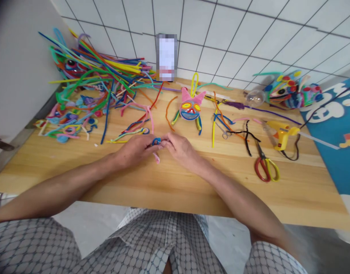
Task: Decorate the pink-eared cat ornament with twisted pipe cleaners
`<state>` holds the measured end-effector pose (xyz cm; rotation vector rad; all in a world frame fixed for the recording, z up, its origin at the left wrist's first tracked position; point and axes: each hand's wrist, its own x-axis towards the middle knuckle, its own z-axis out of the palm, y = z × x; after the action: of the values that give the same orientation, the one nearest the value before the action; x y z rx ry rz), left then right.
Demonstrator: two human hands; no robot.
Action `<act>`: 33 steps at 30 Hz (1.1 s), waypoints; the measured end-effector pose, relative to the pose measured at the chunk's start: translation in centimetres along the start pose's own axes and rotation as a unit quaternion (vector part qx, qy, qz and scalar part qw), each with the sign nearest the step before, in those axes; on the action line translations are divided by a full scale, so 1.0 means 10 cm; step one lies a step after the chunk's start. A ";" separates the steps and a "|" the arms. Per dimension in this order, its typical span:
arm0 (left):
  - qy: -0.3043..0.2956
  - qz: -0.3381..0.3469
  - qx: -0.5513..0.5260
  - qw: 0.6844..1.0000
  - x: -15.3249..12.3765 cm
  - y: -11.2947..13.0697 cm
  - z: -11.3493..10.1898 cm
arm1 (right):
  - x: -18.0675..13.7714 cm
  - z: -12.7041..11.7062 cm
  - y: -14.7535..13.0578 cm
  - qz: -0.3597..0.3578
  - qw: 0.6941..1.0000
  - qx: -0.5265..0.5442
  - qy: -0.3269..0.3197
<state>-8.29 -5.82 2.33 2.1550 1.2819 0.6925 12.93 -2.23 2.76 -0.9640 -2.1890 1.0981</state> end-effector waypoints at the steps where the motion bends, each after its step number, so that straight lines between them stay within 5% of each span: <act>1: -0.003 0.019 0.017 1.000 -0.01 -0.02 -0.01 | -0.01 -0.03 0.00 -0.010 1.000 -0.015 -0.013; 13: -0.059 0.212 0.190 0.957 -0.03 -0.16 -0.15 | -0.14 -0.30 -0.14 0.019 0.982 -0.101 -0.161; 19: -0.012 0.189 0.156 0.970 0.03 -0.28 -0.24 | -0.32 -0.48 -0.19 0.088 0.989 -0.052 -0.107; 33: -0.076 0.176 0.127 0.973 0.01 -0.32 -0.39 | -0.60 -0.38 -0.23 0.045 0.998 0.002 -0.053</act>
<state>-12.82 -3.74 3.04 2.6270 0.9611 0.5047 18.46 -6.05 5.99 -1.0337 -2.2453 1.2198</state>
